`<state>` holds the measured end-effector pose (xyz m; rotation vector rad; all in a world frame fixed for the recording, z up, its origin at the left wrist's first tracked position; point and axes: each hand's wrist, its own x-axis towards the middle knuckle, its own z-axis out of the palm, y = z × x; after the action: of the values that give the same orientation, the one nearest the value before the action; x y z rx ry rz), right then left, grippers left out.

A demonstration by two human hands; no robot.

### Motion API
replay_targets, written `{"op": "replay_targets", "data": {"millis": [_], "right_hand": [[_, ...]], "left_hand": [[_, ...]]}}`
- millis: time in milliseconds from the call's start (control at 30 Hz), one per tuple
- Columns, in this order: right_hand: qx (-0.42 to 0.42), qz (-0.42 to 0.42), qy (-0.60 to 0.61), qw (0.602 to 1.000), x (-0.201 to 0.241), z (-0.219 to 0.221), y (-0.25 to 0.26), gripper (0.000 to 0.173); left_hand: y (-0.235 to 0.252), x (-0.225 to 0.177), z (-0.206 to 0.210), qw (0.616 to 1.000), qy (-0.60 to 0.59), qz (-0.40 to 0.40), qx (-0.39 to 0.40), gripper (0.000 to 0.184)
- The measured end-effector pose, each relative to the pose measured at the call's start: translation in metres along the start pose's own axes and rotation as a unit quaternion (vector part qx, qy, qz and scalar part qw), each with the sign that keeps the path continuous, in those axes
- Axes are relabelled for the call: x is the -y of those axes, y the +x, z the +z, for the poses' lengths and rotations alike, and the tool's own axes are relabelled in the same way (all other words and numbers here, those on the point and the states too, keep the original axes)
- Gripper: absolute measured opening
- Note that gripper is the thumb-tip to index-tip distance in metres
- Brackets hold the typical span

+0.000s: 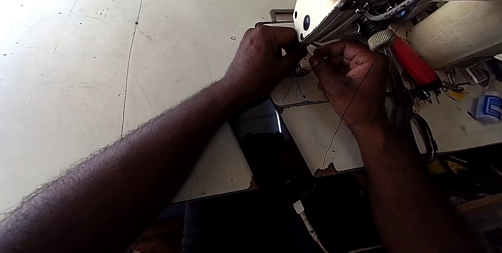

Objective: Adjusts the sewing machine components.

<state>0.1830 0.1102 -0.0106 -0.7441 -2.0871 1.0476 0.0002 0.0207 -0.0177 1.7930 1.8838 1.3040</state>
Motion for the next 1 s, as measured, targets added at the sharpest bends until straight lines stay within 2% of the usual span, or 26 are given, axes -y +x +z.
{"op": "replay_targets", "data": {"millis": [467,667,1000], "right_hand": [[-0.015,0.009,-0.009,1.000,0.000,-0.003,0.002,0.013],[-0.045,0.004,-0.011,0.999,-0.005,-0.005,0.008,0.009],[-0.069,-0.010,-0.050,0.996,-0.011,-0.001,0.016,0.008]], "left_hand": [[0.002,-0.001,-0.001,0.999,-0.035,-0.002,0.017,0.011],[0.002,-0.002,-0.001,0.999,-0.016,-0.029,0.015,0.015],[0.002,-0.008,-0.001,1.000,-0.003,-0.013,0.011,0.018]]}}
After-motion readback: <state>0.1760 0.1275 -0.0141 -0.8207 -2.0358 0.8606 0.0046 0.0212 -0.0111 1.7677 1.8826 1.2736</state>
